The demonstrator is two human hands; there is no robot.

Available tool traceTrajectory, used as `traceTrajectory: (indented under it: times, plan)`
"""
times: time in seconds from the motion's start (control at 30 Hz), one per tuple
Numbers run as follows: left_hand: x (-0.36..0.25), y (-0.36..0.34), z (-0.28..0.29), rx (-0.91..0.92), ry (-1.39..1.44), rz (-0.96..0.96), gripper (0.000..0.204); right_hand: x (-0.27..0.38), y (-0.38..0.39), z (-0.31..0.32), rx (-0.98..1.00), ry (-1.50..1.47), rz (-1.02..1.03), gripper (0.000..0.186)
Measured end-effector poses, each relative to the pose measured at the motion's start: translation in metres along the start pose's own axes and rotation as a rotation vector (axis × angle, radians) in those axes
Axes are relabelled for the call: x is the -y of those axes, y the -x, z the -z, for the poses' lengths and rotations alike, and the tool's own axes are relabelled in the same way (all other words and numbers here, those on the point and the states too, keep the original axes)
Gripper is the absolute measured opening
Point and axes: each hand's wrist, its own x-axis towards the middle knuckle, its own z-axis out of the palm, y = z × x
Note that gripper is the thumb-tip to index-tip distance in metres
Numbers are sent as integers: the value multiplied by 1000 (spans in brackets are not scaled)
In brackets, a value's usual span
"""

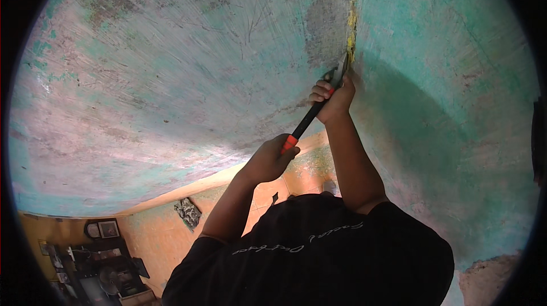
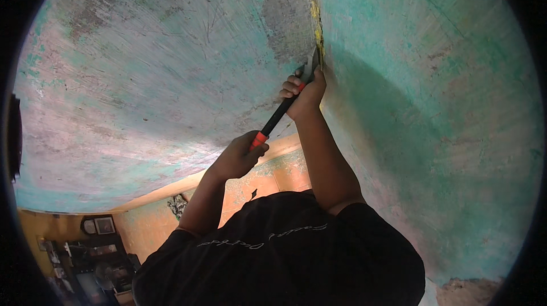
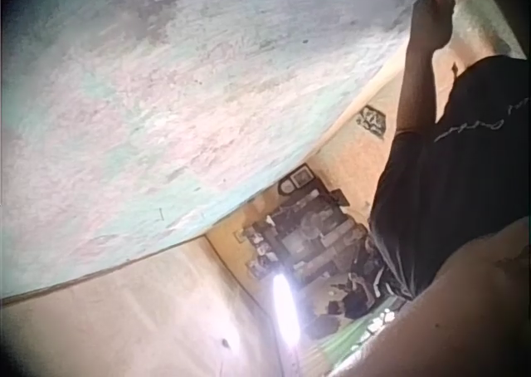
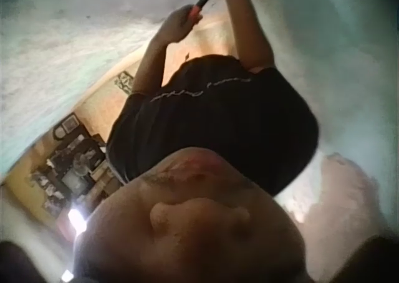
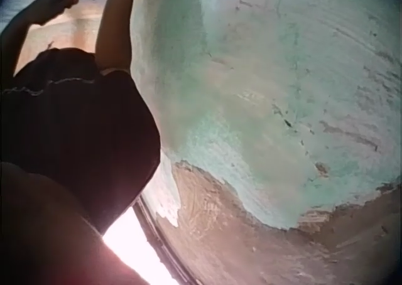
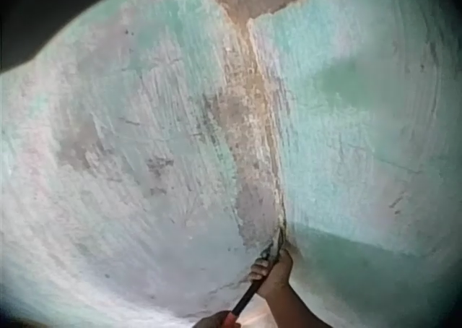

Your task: Scraping old paint and plaster from an indoor wall using a hand-held scraper tool.

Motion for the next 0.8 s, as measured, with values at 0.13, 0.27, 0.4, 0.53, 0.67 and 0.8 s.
traceTrajectory:
  times: [0.13,0.27,0.4,0.53,0.67,0.8]
  plan:
    - [1,7,-2,-59,61,23,28,-11,-2,5,-31,29,4,45]
    - [0,2,5,-49,50,9,27,-5,0,-5,23,-6,23,43]
    - [12,-7,9,0,32,-24,27,-13,0,-2,52,-4,68,43]
    - [21,-11,9,-4,82,-37,29,-26,6,-17,-126,86,231,35]
    - [23,-14,14,85,63,-61,34,-39,12,-15,-208,244,384,21]
    - [34,-19,19,454,735,72,35,-39,13,-17,-229,244,449,18]
